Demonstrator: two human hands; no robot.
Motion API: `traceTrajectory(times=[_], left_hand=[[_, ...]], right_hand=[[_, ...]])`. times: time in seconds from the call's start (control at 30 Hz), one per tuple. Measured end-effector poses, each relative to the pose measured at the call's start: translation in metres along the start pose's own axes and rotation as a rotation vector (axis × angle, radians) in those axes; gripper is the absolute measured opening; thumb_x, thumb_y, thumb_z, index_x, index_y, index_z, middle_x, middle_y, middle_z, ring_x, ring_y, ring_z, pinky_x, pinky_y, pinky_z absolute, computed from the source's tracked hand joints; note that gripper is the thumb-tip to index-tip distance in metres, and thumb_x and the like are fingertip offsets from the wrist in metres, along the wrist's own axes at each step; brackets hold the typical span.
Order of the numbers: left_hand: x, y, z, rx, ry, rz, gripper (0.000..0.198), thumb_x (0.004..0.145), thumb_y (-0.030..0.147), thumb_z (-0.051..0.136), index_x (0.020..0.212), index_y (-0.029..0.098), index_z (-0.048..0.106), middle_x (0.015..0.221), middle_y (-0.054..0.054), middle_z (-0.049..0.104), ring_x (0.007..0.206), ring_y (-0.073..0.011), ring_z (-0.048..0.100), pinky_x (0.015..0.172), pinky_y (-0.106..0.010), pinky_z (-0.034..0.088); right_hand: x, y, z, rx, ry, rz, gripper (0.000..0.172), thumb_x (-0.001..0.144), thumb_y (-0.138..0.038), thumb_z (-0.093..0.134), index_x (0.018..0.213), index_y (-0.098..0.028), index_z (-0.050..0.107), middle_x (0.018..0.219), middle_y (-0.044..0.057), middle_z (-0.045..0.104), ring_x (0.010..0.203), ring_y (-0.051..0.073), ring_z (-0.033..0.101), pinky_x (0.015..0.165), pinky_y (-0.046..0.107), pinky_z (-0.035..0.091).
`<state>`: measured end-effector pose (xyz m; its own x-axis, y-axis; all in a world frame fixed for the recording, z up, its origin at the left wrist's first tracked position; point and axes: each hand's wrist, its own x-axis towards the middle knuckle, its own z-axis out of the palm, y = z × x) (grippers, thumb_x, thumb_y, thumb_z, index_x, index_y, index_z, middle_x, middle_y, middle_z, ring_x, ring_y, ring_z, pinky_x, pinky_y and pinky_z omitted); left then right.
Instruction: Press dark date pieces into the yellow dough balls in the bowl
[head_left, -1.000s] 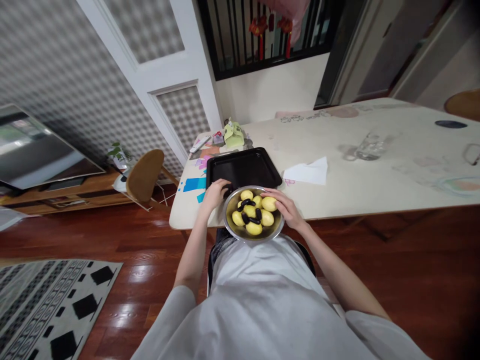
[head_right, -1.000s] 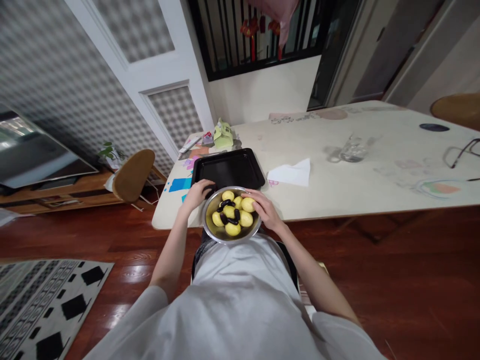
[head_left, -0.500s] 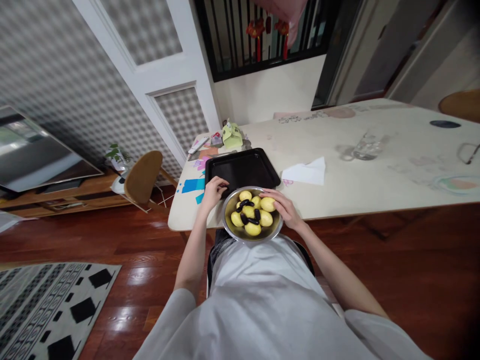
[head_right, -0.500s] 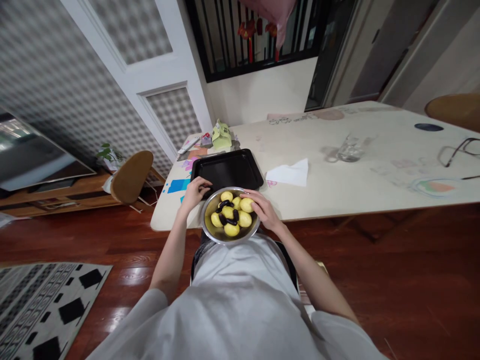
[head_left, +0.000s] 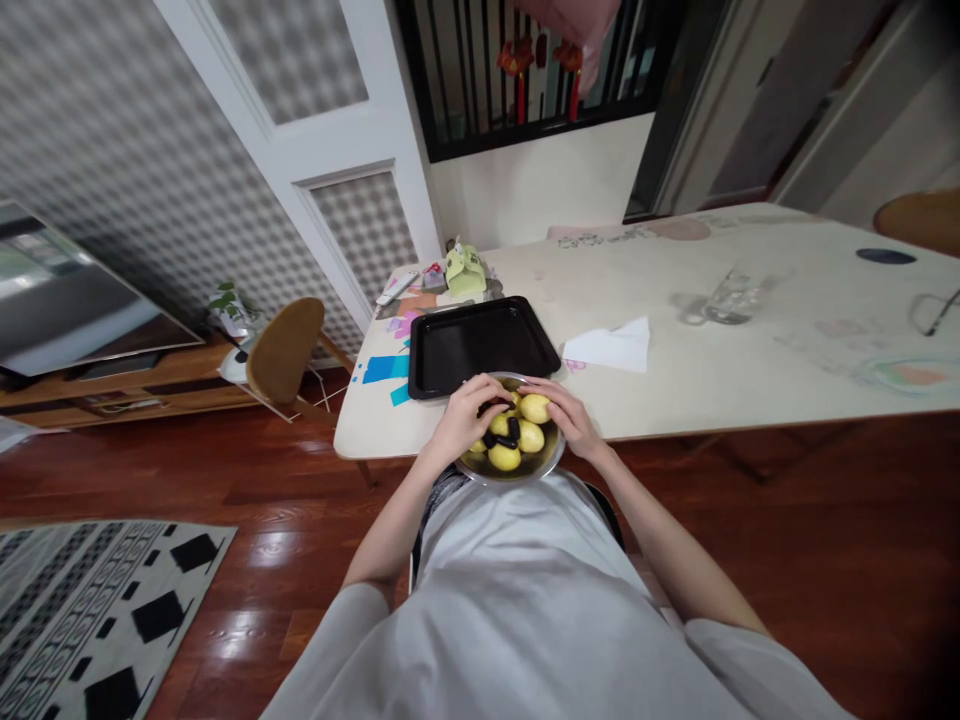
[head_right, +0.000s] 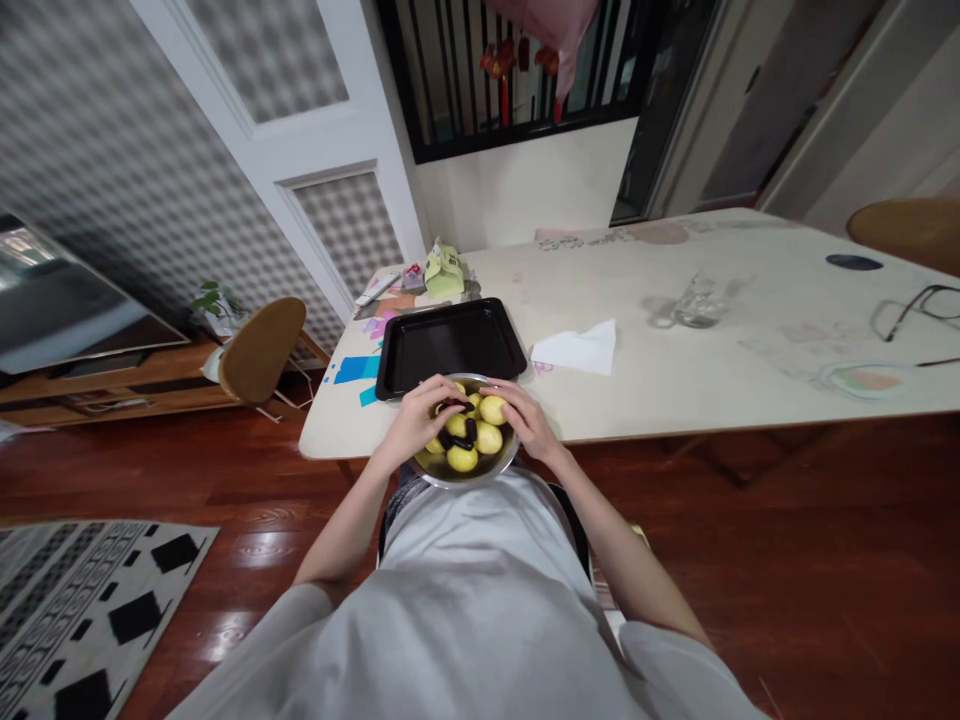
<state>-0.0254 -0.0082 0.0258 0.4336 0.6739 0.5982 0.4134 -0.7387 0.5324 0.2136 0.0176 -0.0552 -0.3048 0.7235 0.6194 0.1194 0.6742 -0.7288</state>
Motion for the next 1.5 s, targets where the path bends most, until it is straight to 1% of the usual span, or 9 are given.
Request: traceTrajectory(times=[0.2, 0.33, 0.5, 0.63, 0.73, 0.9, 1.13, 1.37, 1.5], left_hand=[[-0.002, 0.0, 0.001, -0.037, -0.116, 0.027, 0.013, 0.101, 0.021, 0.066, 0.111, 0.019, 0.073, 0.109, -0.008, 0.073, 0.104, -0.0215, 0.07, 0.095, -0.035, 0.056], [0.001, -0.005, -0.016, -0.001, -0.048, -0.022, 0.019, 0.106, 0.023, 0.056, 0.114, 0.019, 0.073, 0.112, -0.009, 0.073, 0.107, -0.0215, 0.07, 0.098, -0.035, 0.055], [0.003, -0.057, -0.036, 0.153, 0.113, -0.165, 0.03, 0.105, 0.017, 0.046, 0.114, 0.018, 0.074, 0.115, -0.011, 0.075, 0.111, -0.0237, 0.07, 0.101, -0.039, 0.055], [0.002, -0.102, -0.036, 0.067, -0.143, -0.249, 0.03, 0.104, 0.024, 0.051, 0.121, 0.017, 0.075, 0.128, -0.012, 0.076, 0.121, -0.0271, 0.07, 0.112, -0.045, 0.053], [0.005, -0.117, -0.03, -0.081, -0.284, -0.215, 0.038, 0.105, 0.032, 0.049, 0.133, 0.017, 0.071, 0.141, -0.013, 0.071, 0.132, -0.0282, 0.066, 0.118, -0.046, 0.049], [0.019, -0.126, -0.023, -0.145, -0.345, -0.193, 0.035, 0.101, 0.034, 0.056, 0.124, 0.018, 0.077, 0.135, -0.013, 0.074, 0.127, -0.029, 0.068, 0.115, -0.046, 0.051], [0.032, -0.133, -0.022, -0.055, -0.359, -0.224, 0.021, 0.096, 0.025, 0.061, 0.101, 0.014, 0.079, 0.107, -0.011, 0.076, 0.098, -0.0217, 0.07, 0.096, -0.036, 0.056], [0.02, -0.131, -0.036, -0.083, -0.348, -0.289, 0.019, 0.094, 0.023, 0.061, 0.102, 0.014, 0.077, 0.102, -0.009, 0.075, 0.094, -0.0201, 0.069, 0.087, -0.031, 0.056], [0.02, -0.135, -0.043, -0.146, -0.393, -0.311, 0.025, 0.095, 0.027, 0.065, 0.115, 0.014, 0.075, 0.094, -0.006, 0.074, 0.087, -0.0178, 0.068, 0.083, -0.029, 0.055]], right_hand=[[0.0, 0.001, 0.001, -0.004, 0.008, 0.004, 0.047, 0.107, -0.057, 0.046, 0.132, -0.028, 0.073, 0.143, 0.01, 0.069, 0.138, 0.032, 0.06, 0.118, 0.054, 0.046], [0.0, -0.001, 0.001, 0.005, 0.005, 0.006, 0.046, 0.107, -0.056, 0.045, 0.132, -0.028, 0.074, 0.142, 0.011, 0.069, 0.138, 0.031, 0.06, 0.118, 0.053, 0.047], [0.0, -0.003, 0.0, 0.0, 0.004, 0.028, 0.048, 0.107, -0.057, 0.045, 0.131, -0.028, 0.074, 0.144, 0.011, 0.068, 0.138, 0.032, 0.06, 0.118, 0.053, 0.047], [0.0, -0.002, 0.0, -0.006, 0.001, 0.023, 0.046, 0.107, -0.056, 0.045, 0.131, -0.029, 0.073, 0.143, 0.01, 0.069, 0.138, 0.032, 0.06, 0.119, 0.053, 0.046], [-0.001, -0.002, 0.0, -0.001, 0.005, 0.021, 0.046, 0.108, -0.055, 0.044, 0.132, -0.029, 0.073, 0.144, 0.01, 0.068, 0.138, 0.032, 0.059, 0.12, 0.054, 0.045], [-0.001, -0.002, 0.0, 0.001, 0.003, 0.03, 0.046, 0.108, -0.055, 0.044, 0.132, -0.028, 0.073, 0.144, 0.011, 0.068, 0.139, 0.032, 0.059, 0.12, 0.055, 0.044], [0.0, -0.003, -0.001, -0.001, -0.003, 0.034, 0.046, 0.107, -0.056, 0.045, 0.13, -0.028, 0.074, 0.142, 0.01, 0.069, 0.138, 0.032, 0.059, 0.12, 0.054, 0.045], [0.0, -0.003, -0.002, -0.005, -0.005, 0.036, 0.047, 0.107, -0.056, 0.045, 0.13, -0.028, 0.074, 0.143, 0.011, 0.069, 0.138, 0.032, 0.059, 0.12, 0.055, 0.045], [0.0, -0.003, -0.002, -0.01, -0.001, 0.041, 0.049, 0.107, -0.058, 0.043, 0.13, -0.028, 0.074, 0.143, 0.011, 0.069, 0.139, 0.032, 0.058, 0.121, 0.055, 0.043]])
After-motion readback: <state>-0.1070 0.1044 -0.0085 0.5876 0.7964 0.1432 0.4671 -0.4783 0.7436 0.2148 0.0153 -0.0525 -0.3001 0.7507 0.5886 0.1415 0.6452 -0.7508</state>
